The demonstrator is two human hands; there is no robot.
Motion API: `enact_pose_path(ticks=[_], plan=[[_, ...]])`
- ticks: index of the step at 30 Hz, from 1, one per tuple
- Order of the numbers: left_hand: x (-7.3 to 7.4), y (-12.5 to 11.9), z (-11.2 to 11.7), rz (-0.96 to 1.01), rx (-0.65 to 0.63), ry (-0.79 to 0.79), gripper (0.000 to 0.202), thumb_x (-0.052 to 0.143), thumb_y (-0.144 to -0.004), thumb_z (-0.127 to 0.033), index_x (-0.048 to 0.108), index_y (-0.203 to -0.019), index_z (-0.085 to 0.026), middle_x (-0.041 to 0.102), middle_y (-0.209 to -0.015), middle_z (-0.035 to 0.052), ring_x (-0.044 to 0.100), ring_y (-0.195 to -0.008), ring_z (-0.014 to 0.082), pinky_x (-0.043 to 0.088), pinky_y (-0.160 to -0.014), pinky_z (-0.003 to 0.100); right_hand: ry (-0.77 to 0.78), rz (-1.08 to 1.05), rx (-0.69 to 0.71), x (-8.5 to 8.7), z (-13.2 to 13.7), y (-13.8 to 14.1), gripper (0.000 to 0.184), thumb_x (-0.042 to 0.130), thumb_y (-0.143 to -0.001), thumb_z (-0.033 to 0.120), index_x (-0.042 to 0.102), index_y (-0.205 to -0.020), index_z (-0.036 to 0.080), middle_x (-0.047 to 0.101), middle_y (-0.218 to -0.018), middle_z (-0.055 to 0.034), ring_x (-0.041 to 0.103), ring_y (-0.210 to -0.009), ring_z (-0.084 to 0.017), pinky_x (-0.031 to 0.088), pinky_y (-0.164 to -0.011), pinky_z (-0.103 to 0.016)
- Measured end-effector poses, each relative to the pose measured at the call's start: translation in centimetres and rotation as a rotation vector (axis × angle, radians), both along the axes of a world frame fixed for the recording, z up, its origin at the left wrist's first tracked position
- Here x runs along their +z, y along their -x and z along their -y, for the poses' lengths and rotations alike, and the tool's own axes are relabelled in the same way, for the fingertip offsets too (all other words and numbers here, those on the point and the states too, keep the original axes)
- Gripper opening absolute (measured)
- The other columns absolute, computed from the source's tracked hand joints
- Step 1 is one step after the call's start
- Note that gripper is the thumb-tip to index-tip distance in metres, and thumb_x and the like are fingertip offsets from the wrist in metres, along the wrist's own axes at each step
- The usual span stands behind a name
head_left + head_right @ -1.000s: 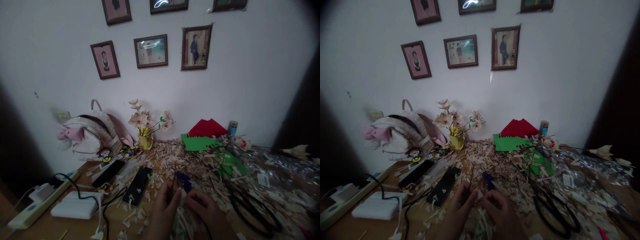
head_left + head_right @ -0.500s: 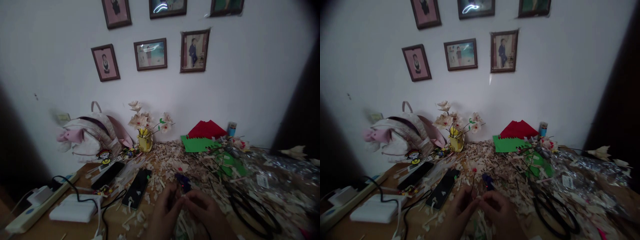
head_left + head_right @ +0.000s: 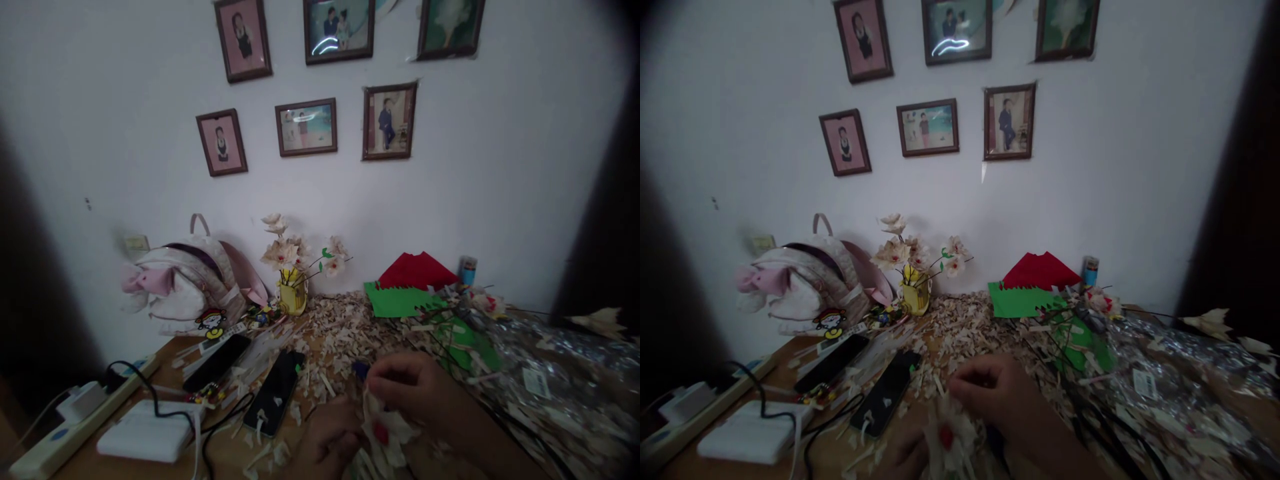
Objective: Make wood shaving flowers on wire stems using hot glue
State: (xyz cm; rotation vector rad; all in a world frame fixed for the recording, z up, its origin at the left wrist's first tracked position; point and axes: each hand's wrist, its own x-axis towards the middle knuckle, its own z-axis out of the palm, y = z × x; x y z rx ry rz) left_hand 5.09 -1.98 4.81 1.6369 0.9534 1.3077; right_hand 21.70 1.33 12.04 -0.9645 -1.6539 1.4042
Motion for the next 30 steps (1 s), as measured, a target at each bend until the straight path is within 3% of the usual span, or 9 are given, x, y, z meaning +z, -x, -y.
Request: enact_pose_path(ticks=[2, 4, 8, 11, 15, 18, 25, 30], plan=[[-0.1, 0.2, -0.1, -0.074, -0.079, -0.057, 0.056, 0.041, -0.073, -0.072, 0.072, -0.065, -0.026, 0.067, -0.069, 0.0064, 0.058, -0.078, 0.0241, 0.043, -0.081, 0.033, 0.009, 0.027, 0.031, 0.9, 0.3, -0.1, 0.017, 0.069, -0.063, 0.035, 0.068, -0.056, 0.019, 0.050, -0.043, 0.0056, 0.035, -0.038, -0.005, 0.026, -0.039, -0.019], [-0.6, 0.6, -0.3, -0.123, -0.062, -0.073, 0.055, 0.038, -0.079, -0.066, 0.073, -0.072, -0.025, 0.068, -0.074, 0.0073, 0.058, -0.082, 0.0243, 0.042, -0.082, 0.034, 0.053, 0.023, 0.029, 1.3, 0.6, -0.3, 0.018, 0.069, -0.062, 0.037, 0.068, -0.056, 0.020, 0.048, -0.040, 0.0062, 0.034, -0.036, -0.005, 0.025, -0.038, -0.019], [-2.4, 1.5, -0.8, -0.150, 0.028, -0.078, 0.053, 0.040, -0.078, -0.066, 0.073, -0.078, -0.024, 0.069, -0.081, 0.0094, 0.058, -0.086, 0.0261, 0.043, -0.076, 0.033, 0.107, -0.010, 0.008, 1.0, 0.8, -0.4, 0.022, 0.071, -0.060, 0.042, 0.068, -0.055, 0.020, 0.045, -0.036, 0.0071, 0.032, -0.032, -0.006, 0.024, -0.035, -0.019], [-3.4, 1.7, -0.9, -0.130, 0.107, -0.092, 0.051, 0.044, -0.075, -0.067, 0.073, -0.078, -0.025, 0.070, -0.085, 0.0096, 0.057, -0.091, 0.0278, 0.042, -0.079, 0.034, 0.126, -0.034, -0.003, 0.5, 0.7, -0.1, 0.022, 0.071, -0.059, 0.043, 0.069, -0.058, 0.020, 0.046, -0.036, 0.0075, 0.032, -0.032, -0.005, 0.024, -0.034, -0.019], [-2.9, 1.4, -0.8, -0.138, 0.094, -0.077, 0.055, 0.042, -0.075, -0.069, 0.073, -0.071, -0.024, 0.068, -0.074, 0.0086, 0.058, -0.079, 0.0246, 0.042, -0.077, 0.032, 0.168, -0.102, -0.056, 0.4, 0.6, 0.3, 0.028, 0.074, -0.054, 0.039, 0.068, -0.076, 0.021, 0.056, -0.047, 0.0070, 0.033, -0.032, -0.004, 0.022, -0.033, -0.018], [-2.1, 1.2, -0.7, -0.146, 0.092, -0.087, 0.058, 0.039, -0.076, -0.070, 0.074, -0.070, -0.024, 0.068, -0.071, 0.0074, 0.057, -0.073, 0.0225, 0.041, -0.073, 0.030, 0.166, -0.131, -0.057, 0.4, 0.5, 0.4, 0.030, 0.073, -0.057, 0.034, 0.065, -0.082, 0.020, 0.055, -0.045, 0.0086, 0.032, -0.030, -0.003, 0.019, -0.032, -0.016], [-1.4, 0.9, -0.7, -0.151, -0.029, -0.124, 0.055, 0.039, -0.081, -0.063, 0.073, -0.071, -0.022, 0.069, -0.068, 0.0061, 0.058, -0.070, 0.0203, 0.040, -0.072, 0.029, 0.078, -0.134, -0.084, -0.1, 0.4, 0.9, 0.013, 0.068, -0.061, 0.026, 0.063, -0.072, 0.022, 0.055, -0.046, 0.0085, 0.033, -0.034, -0.003, 0.022, -0.037, -0.017], [-1.5, 0.8, -0.7, -0.106, -0.003, -0.165, 0.050, 0.043, -0.081, -0.061, 0.072, -0.067, -0.022, 0.068, -0.064, 0.0051, 0.059, -0.067, 0.0200, 0.041, -0.071, 0.029, 0.031, -0.069, -0.067, 0.0, 0.4, 0.4, 0.009, 0.065, -0.061, 0.023, 0.062, -0.069, 0.022, 0.059, -0.048, 0.0066, 0.036, -0.037, -0.005, 0.023, -0.039, -0.019]])
